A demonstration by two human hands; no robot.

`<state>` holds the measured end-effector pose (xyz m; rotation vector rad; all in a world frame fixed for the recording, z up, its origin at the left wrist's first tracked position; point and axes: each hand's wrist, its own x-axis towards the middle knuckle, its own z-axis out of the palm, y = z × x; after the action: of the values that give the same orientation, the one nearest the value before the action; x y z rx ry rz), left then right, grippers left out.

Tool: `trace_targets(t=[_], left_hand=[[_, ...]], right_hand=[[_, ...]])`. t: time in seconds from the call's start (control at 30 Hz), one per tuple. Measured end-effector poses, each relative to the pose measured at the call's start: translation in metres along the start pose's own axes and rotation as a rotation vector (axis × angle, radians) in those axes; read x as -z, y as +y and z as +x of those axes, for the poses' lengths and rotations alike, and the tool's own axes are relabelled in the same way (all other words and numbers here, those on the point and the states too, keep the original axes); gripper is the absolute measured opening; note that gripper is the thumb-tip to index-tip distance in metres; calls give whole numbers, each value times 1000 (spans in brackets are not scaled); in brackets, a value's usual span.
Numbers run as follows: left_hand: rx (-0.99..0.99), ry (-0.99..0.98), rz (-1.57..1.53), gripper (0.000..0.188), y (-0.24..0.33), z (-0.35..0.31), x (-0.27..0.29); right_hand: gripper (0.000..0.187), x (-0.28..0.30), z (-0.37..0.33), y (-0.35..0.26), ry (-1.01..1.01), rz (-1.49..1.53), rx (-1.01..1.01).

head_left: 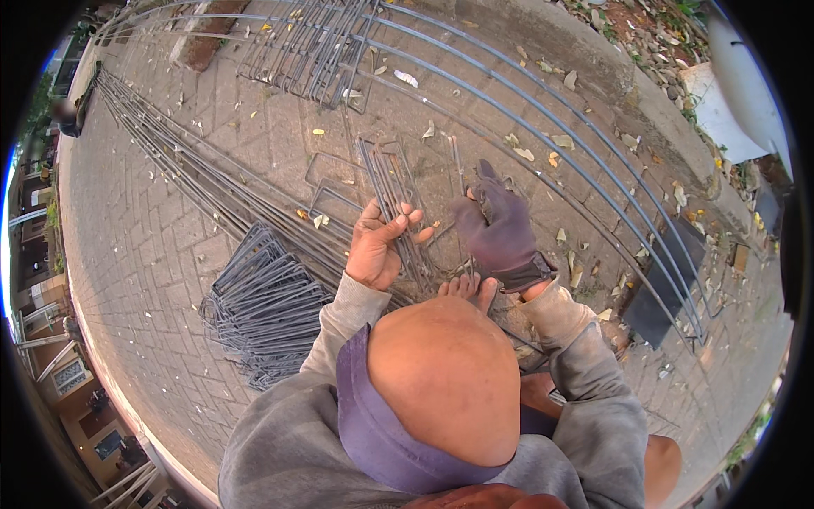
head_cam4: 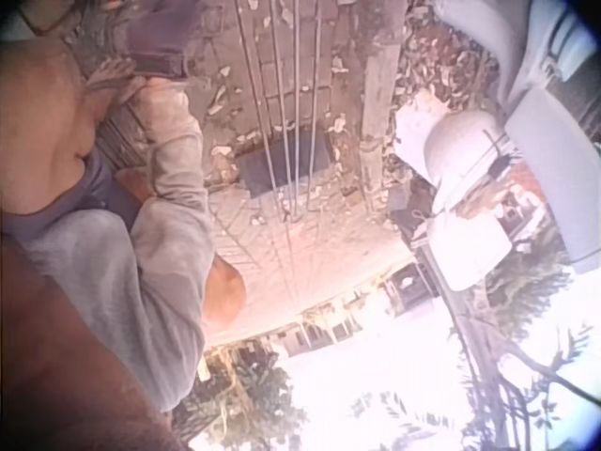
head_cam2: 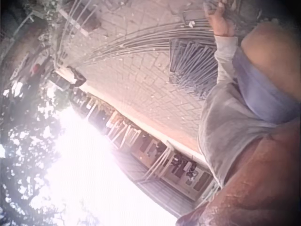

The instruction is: The person sits on a paved outdoor surface and assembles metal frames by inserting short bent metal rods into longer horizontal bars. The person repeatedly picks up rods, aligns them, and secures them into the frame structure, stacking completed units on the ground.

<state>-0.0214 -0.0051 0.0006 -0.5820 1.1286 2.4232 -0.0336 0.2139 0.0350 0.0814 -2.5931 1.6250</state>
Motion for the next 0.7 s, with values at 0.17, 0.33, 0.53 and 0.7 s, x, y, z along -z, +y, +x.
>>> trace_targets(t=[0.17, 0.33, 0.53, 0.7], left_hand=[[5, 54, 30, 37, -1, -4, 8], [96, -16, -40, 38, 5, -23, 14], [57, 50, 19, 43, 10, -27, 16], [16, 40, 16, 48, 13, -20, 15]], right_hand=[[16, 15, 7, -5, -157, 417, -333], [29, -17, -5, 34, -217, 439, -605], [55, -6, -34, 91, -268, -626, -639], [52, 9, -37, 116, -153, -513, -919]])
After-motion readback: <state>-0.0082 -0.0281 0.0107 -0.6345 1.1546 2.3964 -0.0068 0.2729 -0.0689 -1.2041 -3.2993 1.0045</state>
